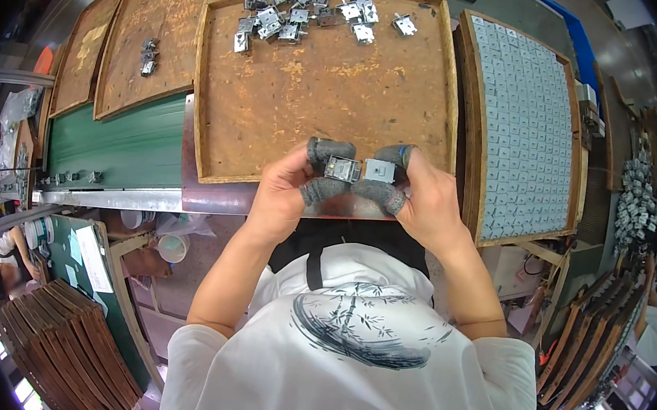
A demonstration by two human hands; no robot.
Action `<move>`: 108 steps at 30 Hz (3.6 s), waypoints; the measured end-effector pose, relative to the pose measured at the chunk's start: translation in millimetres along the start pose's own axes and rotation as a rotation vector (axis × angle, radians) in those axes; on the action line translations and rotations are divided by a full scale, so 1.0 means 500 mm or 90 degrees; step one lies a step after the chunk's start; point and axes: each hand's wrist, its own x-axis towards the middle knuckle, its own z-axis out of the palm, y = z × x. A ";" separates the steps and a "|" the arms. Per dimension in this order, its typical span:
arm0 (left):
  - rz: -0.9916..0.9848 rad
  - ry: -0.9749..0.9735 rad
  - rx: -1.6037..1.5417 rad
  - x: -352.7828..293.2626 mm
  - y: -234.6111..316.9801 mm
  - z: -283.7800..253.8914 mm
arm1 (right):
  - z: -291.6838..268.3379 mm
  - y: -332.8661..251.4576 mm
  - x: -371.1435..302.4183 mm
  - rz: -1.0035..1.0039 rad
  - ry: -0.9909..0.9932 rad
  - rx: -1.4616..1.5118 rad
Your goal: Picking up small electronic components from a wooden tray and placing them into a plastic grid tray for sorting.
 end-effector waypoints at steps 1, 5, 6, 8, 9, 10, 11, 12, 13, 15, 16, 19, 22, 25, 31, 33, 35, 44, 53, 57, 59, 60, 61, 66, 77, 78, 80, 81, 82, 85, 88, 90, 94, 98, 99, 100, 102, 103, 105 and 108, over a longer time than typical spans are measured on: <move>-0.001 0.000 -0.002 -0.003 0.003 0.002 | -0.001 -0.004 0.002 -0.037 0.016 -0.012; -0.046 -0.009 0.027 -0.008 0.014 0.009 | -0.010 -0.021 0.001 -0.048 0.012 -0.052; -0.039 -0.013 0.074 -0.007 0.013 0.012 | -0.013 -0.026 -0.001 -0.052 0.011 -0.073; 0.003 -0.025 0.120 -0.004 0.002 0.023 | -0.016 -0.026 -0.003 -0.053 0.009 -0.092; 0.044 -0.036 0.166 -0.002 -0.005 0.028 | -0.019 -0.023 -0.004 -0.052 -0.001 -0.099; 0.041 -0.035 0.166 -0.001 -0.010 0.030 | -0.020 -0.020 -0.005 -0.050 -0.010 -0.105; 0.007 -0.026 0.132 -0.001 -0.014 0.033 | -0.020 -0.018 -0.006 -0.048 -0.009 -0.107; -0.028 -0.017 0.099 0.000 -0.020 0.036 | -0.020 -0.014 -0.006 -0.051 -0.010 -0.105; -0.030 -0.019 0.098 0.001 -0.028 0.041 | -0.018 -0.010 -0.007 -0.054 -0.011 -0.102; -0.013 0.041 0.096 0.009 -0.046 0.057 | 0.002 0.000 -0.009 -0.064 0.014 -0.140; -0.015 0.041 0.095 0.011 -0.052 0.061 | 0.009 0.005 -0.009 -0.076 0.040 -0.176; -0.006 0.061 0.101 0.021 -0.061 0.057 | 0.003 0.022 -0.004 -0.055 0.004 -0.133; -0.078 0.021 0.026 0.032 -0.062 0.043 | -0.027 0.033 0.003 -0.008 -0.080 -0.068; -0.058 -0.010 0.077 0.032 -0.065 0.046 | -0.007 0.021 -0.008 -0.036 -0.016 -0.154; 0.188 0.096 0.606 0.033 -0.077 0.070 | 0.046 0.019 -0.030 0.034 0.043 -0.086; 0.225 0.083 0.605 0.040 -0.071 0.059 | 0.039 0.013 -0.020 0.074 0.016 -0.043; 0.263 0.067 0.601 0.043 -0.068 0.048 | 0.030 0.024 -0.014 0.115 -0.010 -0.002; 0.377 -0.070 0.621 0.043 -0.039 0.032 | 0.030 0.044 -0.014 0.092 -0.129 0.202; 0.361 -0.127 0.550 0.030 -0.046 0.022 | 0.068 0.035 -0.025 0.001 -0.040 0.271; 0.308 -0.164 0.452 0.021 -0.076 0.011 | 0.058 0.038 -0.034 0.071 -0.124 0.273; 0.281 -0.156 0.409 0.016 -0.085 0.017 | 0.055 0.042 -0.035 0.041 -0.124 0.337; 0.273 -0.151 0.388 0.015 -0.086 0.021 | 0.051 0.043 -0.034 0.042 -0.122 0.337; 0.265 -0.146 0.368 0.014 -0.087 0.023 | 0.046 0.042 -0.032 0.023 -0.130 0.336; 0.318 -0.149 0.384 0.010 -0.087 0.024 | 0.035 0.011 -0.022 0.005 -0.107 0.308; 0.331 0.129 0.778 0.012 -0.040 -0.123 | 0.038 0.083 0.012 0.083 0.020 -0.078; 0.344 0.235 0.880 0.015 -0.021 -0.155 | 0.020 0.126 0.012 0.148 0.086 -0.147; 0.297 0.451 0.961 0.010 -0.012 -0.266 | 0.007 0.195 0.024 0.213 0.186 -0.253; 0.225 0.522 0.885 0.007 -0.007 -0.302 | 0.011 0.225 0.030 0.219 0.222 -0.298; 0.155 0.589 0.805 0.005 -0.002 -0.330 | 0.021 0.248 0.038 0.252 0.216 -0.292; 0.047 0.536 0.518 0.002 -0.011 -0.394 | 0.038 0.271 0.066 0.374 0.219 0.004; 0.030 0.538 0.531 0.025 0.005 -0.358 | 0.045 0.289 0.078 0.451 0.278 0.134; 0.049 0.562 0.475 0.037 -0.001 -0.356 | 0.053 0.309 0.070 0.438 0.290 0.140; 0.074 0.618 0.442 0.047 -0.007 -0.366 | 0.052 0.308 0.079 0.417 0.319 0.243; 0.066 0.593 0.464 0.068 0.004 -0.362 | 0.045 0.309 0.100 0.411 0.334 0.265; 0.061 0.584 0.464 0.074 -0.001 -0.369 | 0.047 0.316 0.101 0.403 0.329 0.279; 0.075 0.582 0.480 0.080 -0.010 -0.385 | 0.048 0.321 0.101 0.397 0.325 0.293; 0.119 0.576 0.471 0.090 -0.027 -0.413 | 0.047 0.302 0.106 0.398 0.308 0.287; 0.112 0.650 0.719 0.093 -0.041 -0.415 | 0.045 0.295 0.110 0.396 0.299 0.291; 0.072 0.644 0.945 0.117 -0.002 -0.270 | 0.036 0.307 0.090 0.405 0.273 0.164; 0.260 0.342 0.872 0.151 -0.042 -0.147 | 0.007 0.304 0.062 0.332 0.269 0.138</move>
